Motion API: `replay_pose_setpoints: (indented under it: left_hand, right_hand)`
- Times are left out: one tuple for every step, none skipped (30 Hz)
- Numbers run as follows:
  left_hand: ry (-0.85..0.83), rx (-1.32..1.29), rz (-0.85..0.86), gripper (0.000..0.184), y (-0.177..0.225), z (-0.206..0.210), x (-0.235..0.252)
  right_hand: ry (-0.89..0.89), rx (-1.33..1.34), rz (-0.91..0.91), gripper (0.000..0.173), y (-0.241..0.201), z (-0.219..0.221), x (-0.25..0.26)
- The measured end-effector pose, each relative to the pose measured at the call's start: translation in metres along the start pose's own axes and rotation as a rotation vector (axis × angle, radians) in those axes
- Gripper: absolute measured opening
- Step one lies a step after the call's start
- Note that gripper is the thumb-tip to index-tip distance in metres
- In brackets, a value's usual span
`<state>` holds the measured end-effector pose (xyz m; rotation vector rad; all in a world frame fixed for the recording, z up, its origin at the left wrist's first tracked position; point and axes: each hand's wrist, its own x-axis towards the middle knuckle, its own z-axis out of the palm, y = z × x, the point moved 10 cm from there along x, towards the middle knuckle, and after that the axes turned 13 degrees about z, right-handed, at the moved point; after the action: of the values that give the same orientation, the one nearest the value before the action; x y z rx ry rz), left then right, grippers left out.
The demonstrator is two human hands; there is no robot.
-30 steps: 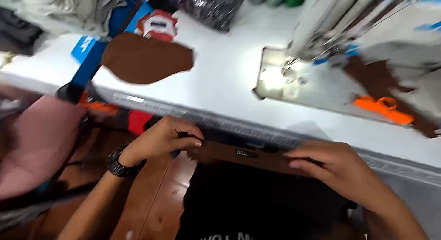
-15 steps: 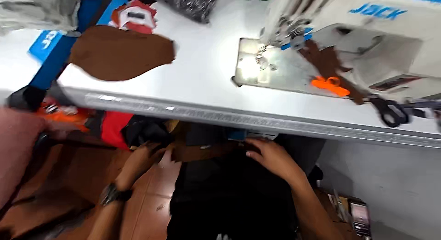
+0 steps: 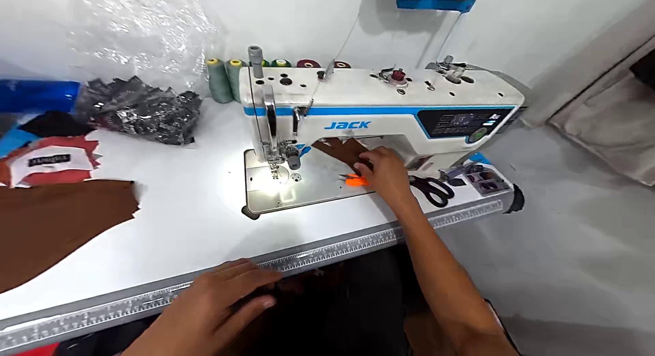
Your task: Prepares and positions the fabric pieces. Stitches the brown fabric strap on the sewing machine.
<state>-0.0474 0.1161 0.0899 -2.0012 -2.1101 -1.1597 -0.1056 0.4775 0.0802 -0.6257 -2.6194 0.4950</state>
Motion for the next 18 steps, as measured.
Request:
replay_pose_setpoints:
  left_hand:
    - [0.007, 0.047, 0.033, 0.037, 0.001, 0.002, 0.011]
    - [0.002, 0.079, 0.051, 0.038, 0.003, 0.003, 0.018]
    - [-0.006, 0.096, 0.057, 0.038, 0.004, 0.003, 0.021]
    - [-0.009, 0.102, 0.053, 0.038, 0.004, 0.0, 0.023]
    - [0.004, 0.106, 0.038, 0.037, 0.002, -0.004, 0.023]
    - [0.028, 0.106, 0.009, 0.036, -0.001, -0.009, 0.022]
    - [0.073, 0.1, -0.032, 0.035, -0.006, -0.014, 0.022]
    - [0.134, 0.075, -0.085, 0.034, -0.013, -0.018, 0.025]
    - [0.2, 0.018, -0.152, 0.033, -0.022, -0.018, 0.03]
    - [0.258, -0.078, -0.237, 0.034, -0.032, -0.012, 0.037]
    - [0.299, -0.224, -0.334, 0.035, -0.044, 0.0, 0.044]
    - [0.336, -0.418, -0.429, 0.037, -0.054, 0.016, 0.054]
    - [0.387, -0.651, -0.529, 0.039, -0.062, 0.034, 0.062]
    - [0.458, -0.882, -0.614, 0.042, -0.067, 0.051, 0.068]
    - [0.524, -1.071, -0.668, 0.043, -0.069, 0.064, 0.073]
    - [0.568, -1.197, -0.691, 0.043, -0.068, 0.073, 0.075]
    - [0.597, -1.267, -0.702, 0.041, -0.067, 0.078, 0.073]
    - [0.628, -1.299, -0.713, 0.035, -0.067, 0.08, 0.069]
  right_hand:
    - [-0.046, -0.037, 0.023, 0.03, -0.005, 0.012, 0.01]
    - [-0.078, -0.051, 0.045, 0.028, -0.008, 0.019, 0.018]
    - [-0.084, -0.035, 0.062, 0.025, -0.009, 0.021, 0.024]
    - [-0.067, -0.005, 0.072, 0.022, -0.01, 0.019, 0.027]
    - [-0.032, 0.038, 0.072, 0.021, -0.011, 0.013, 0.03]
    - [0.005, 0.091, 0.073, 0.021, -0.011, 0.006, 0.03]
    - [0.04, 0.151, 0.077, 0.021, -0.012, -0.001, 0.025]
    - [0.067, 0.221, 0.081, 0.021, -0.014, -0.007, 0.018]
    - [0.076, 0.301, 0.082, 0.02, -0.019, -0.013, 0.007]
    - [0.048, 0.395, 0.079, 0.019, -0.027, -0.017, -0.008]
    - [-0.015, 0.499, 0.066, 0.018, -0.038, -0.019, -0.028]
    - [-0.088, 0.606, 0.057, 0.018, -0.05, -0.018, -0.048]
    - [-0.148, 0.706, 0.053, 0.019, -0.064, -0.016, -0.07]
    - [-0.183, 0.781, 0.052, 0.02, -0.077, -0.012, -0.095]
    - [-0.205, 0.838, 0.047, 0.018, -0.088, -0.007, -0.121]
    - [-0.21, 0.879, 0.01, 0.015, -0.1, -0.002, -0.147]
    - [-0.208, 0.921, -0.053, 0.011, -0.11, 0.001, -0.172]
    - [-0.224, 0.951, -0.126, 0.009, -0.119, 0.005, -0.194]
